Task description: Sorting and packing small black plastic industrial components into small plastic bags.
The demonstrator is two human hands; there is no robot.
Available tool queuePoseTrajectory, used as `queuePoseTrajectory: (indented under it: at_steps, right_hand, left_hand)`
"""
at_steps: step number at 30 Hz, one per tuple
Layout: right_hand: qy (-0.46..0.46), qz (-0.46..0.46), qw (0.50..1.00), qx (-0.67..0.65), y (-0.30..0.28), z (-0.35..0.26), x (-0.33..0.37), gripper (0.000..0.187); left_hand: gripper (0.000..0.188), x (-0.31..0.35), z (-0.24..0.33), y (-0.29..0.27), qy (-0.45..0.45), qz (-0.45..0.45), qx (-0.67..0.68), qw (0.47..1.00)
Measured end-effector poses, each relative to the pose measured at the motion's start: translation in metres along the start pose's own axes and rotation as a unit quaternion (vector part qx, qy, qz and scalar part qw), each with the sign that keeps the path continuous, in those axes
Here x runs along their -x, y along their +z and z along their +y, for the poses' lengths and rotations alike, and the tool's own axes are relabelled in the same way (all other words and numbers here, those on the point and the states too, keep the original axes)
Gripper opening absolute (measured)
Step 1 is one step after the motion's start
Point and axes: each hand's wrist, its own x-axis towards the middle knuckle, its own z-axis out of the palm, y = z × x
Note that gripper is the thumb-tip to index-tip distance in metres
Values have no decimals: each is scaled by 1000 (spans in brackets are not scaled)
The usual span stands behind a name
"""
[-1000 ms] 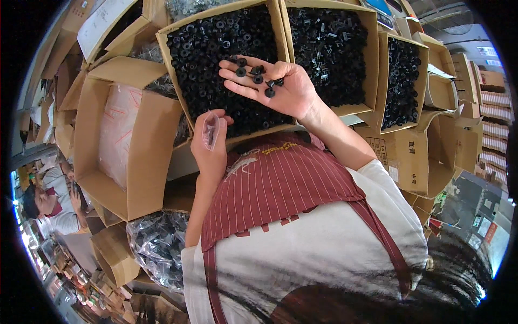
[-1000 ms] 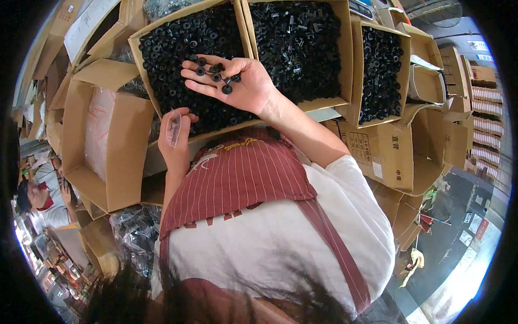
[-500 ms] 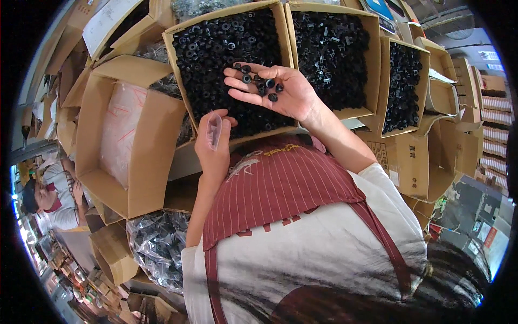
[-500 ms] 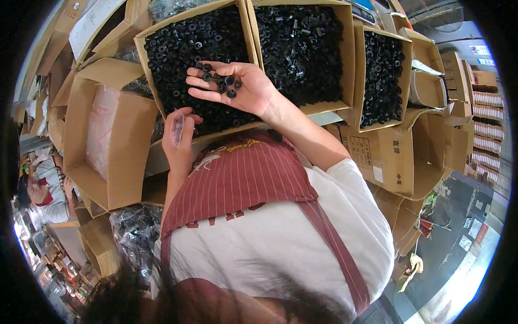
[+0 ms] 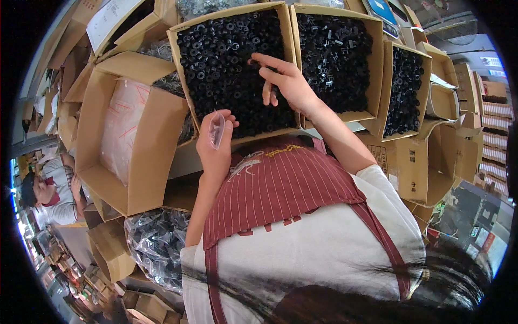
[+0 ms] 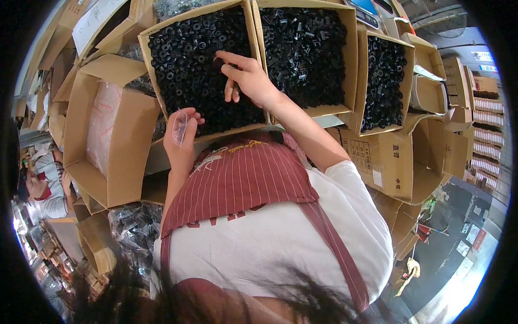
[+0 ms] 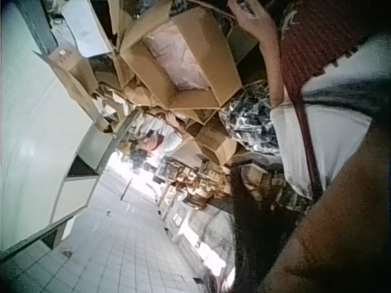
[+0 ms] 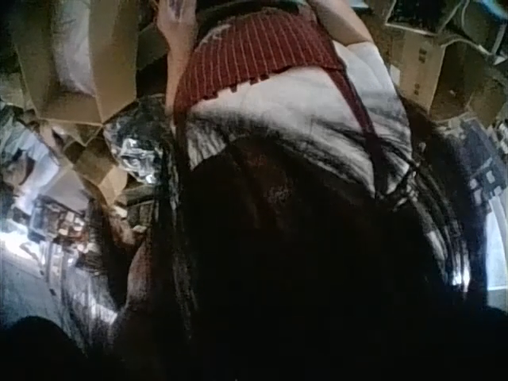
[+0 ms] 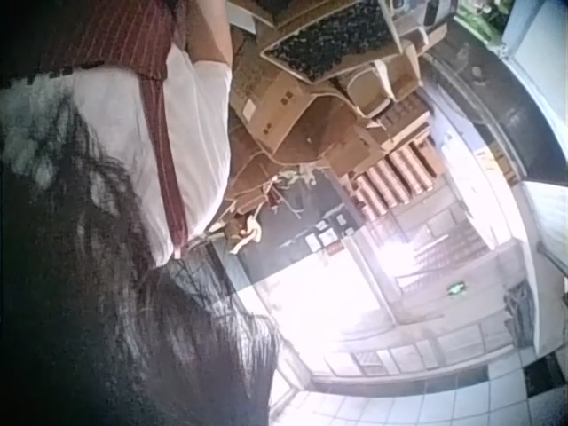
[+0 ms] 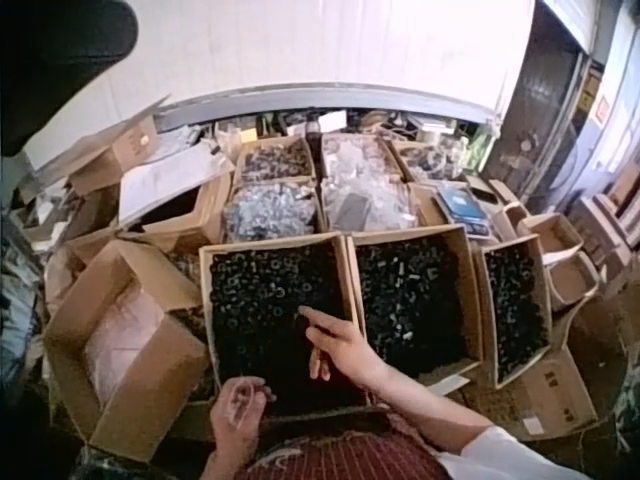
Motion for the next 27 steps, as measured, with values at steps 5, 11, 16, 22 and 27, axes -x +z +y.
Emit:
queuePoseTrajectory:
  at_steps: [5, 11, 16, 22, 27]
  right_hand:
    - [-112, 60, 969, 211, -2, 1, -3, 40]
    - [-13, -32, 990, -136, -10, -20, -2, 35]
    - [67, -123, 840, -524, -8, -5, -5, 39]
    - [103, -83, 806, -578, 14, -21, 11, 44]
    - [69, -102, 836, -535, 18, -28, 19, 52]
  left_hand:
    - [24, -1, 0, 0, -2, 1, 4, 1000]
    - [45, -6, 5, 1, -27, -36, -40, 998]
    - [77, -15, 21, 11, 12, -79, -110, 991]
    - [75, -22, 34, 9, -38, -80, 14, 996]
    - [72, -25, 32, 4, -8, -69, 28, 997]
